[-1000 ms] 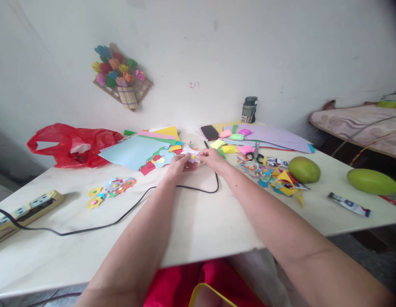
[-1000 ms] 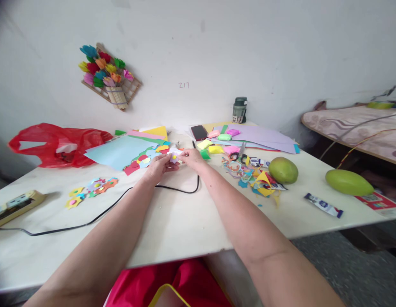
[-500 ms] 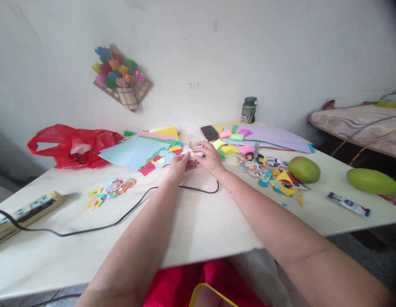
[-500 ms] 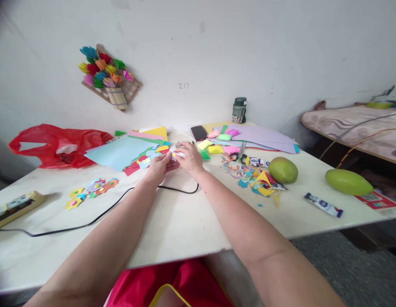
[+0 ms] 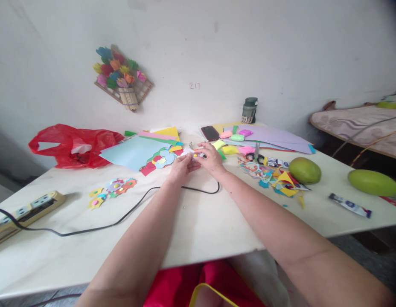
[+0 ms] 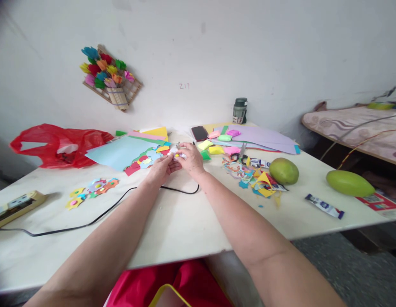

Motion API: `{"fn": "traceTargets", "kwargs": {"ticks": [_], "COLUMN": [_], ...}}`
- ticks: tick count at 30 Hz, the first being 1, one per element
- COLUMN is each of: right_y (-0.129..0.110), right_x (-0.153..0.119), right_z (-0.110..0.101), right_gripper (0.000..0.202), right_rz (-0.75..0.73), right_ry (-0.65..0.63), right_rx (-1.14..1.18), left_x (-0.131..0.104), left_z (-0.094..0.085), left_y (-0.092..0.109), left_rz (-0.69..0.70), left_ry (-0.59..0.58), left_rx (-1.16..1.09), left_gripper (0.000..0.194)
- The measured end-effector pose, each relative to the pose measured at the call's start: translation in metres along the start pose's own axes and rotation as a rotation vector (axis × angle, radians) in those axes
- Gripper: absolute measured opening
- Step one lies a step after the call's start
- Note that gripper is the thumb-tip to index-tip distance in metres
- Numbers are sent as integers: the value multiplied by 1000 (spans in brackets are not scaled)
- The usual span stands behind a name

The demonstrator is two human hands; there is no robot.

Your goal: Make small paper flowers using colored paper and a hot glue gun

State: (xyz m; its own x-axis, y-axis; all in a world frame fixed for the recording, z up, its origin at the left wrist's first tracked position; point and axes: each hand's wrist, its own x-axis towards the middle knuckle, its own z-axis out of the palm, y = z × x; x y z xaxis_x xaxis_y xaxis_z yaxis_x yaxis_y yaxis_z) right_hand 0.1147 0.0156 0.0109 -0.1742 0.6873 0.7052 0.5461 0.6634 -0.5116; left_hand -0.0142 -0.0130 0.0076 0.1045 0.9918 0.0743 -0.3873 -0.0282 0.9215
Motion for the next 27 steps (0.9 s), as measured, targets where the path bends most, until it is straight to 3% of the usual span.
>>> {"fn": "traceTargets", "kwargs": {"ticks": [17,27], "right_y": [0,2], "right_x": [0,-1], "right_z": [2,2], "right_gripper": [13,18], "right_rz": [65,-24], "right_ry": [-1,-9], "right_rx": [94,60], "left_x": [-3,-4], "left_z": [5,5], "left_y": [1,2], "left_rz": [-22,-11], "left_ry": [38,37], "left_rx": [-76,-54], "left_gripper": [17,20]}}
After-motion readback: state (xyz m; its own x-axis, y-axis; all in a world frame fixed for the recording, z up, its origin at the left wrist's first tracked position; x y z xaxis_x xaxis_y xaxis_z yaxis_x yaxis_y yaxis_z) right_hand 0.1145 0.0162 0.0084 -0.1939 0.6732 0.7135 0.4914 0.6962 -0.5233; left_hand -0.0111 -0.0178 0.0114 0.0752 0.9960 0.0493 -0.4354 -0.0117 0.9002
